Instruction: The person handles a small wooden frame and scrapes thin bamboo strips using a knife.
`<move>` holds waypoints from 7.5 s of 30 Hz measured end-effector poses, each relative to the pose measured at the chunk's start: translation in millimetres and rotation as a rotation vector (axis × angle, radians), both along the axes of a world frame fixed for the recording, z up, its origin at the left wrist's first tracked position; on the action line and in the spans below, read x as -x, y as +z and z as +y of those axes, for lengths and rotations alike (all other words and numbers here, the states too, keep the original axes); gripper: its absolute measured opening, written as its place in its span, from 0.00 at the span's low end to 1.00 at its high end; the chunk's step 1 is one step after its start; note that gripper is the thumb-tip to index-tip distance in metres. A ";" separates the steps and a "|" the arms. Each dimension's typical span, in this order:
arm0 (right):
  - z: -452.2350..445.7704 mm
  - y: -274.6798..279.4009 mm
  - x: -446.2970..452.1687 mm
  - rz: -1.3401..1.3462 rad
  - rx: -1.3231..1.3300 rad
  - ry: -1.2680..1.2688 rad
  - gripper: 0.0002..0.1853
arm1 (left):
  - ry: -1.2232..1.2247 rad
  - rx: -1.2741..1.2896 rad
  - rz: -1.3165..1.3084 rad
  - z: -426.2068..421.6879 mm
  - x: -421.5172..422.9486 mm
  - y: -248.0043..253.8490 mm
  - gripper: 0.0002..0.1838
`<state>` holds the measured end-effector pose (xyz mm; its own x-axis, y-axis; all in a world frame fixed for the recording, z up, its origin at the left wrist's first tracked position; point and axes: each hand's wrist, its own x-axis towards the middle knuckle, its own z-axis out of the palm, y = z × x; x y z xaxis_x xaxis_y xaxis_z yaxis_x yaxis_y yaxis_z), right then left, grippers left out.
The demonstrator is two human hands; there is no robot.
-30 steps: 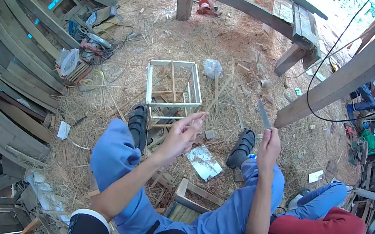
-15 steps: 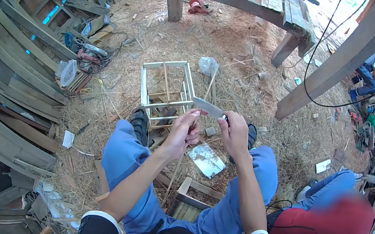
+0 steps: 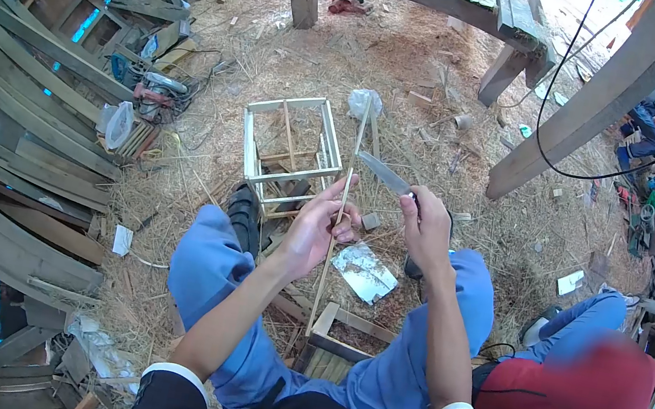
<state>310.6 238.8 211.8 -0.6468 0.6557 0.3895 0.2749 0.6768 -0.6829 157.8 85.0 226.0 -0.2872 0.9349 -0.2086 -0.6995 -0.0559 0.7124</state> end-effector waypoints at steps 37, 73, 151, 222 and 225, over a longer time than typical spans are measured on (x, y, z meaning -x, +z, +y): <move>-9.6 10.8 23.6 0.074 -0.234 0.311 0.18 | 0.012 0.152 0.205 -22.6 -8.2 13.5 0.09; -25.3 -3.2 41.1 0.109 0.029 0.258 0.14 | 0.047 0.174 0.265 3.9 -4.9 4.9 0.18; -7.6 -15.9 11.7 0.068 -0.020 0.391 0.19 | 0.017 0.311 0.677 -18.6 -16.6 -34.6 0.10; 4.9 2.3 26.3 -0.011 -0.039 0.196 0.17 | 0.231 0.191 0.492 -8.1 -0.9 -5.9 0.24; -1.8 2.7 35.7 0.012 -0.100 0.279 0.16 | 0.247 0.131 0.469 -3.5 -4.2 -7.1 0.24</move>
<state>274.9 237.0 214.5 -0.7914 0.4113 0.4523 0.0610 0.7892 -0.6111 162.1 81.6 218.9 -0.5853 0.8024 -0.1161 -0.2828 -0.0679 0.9568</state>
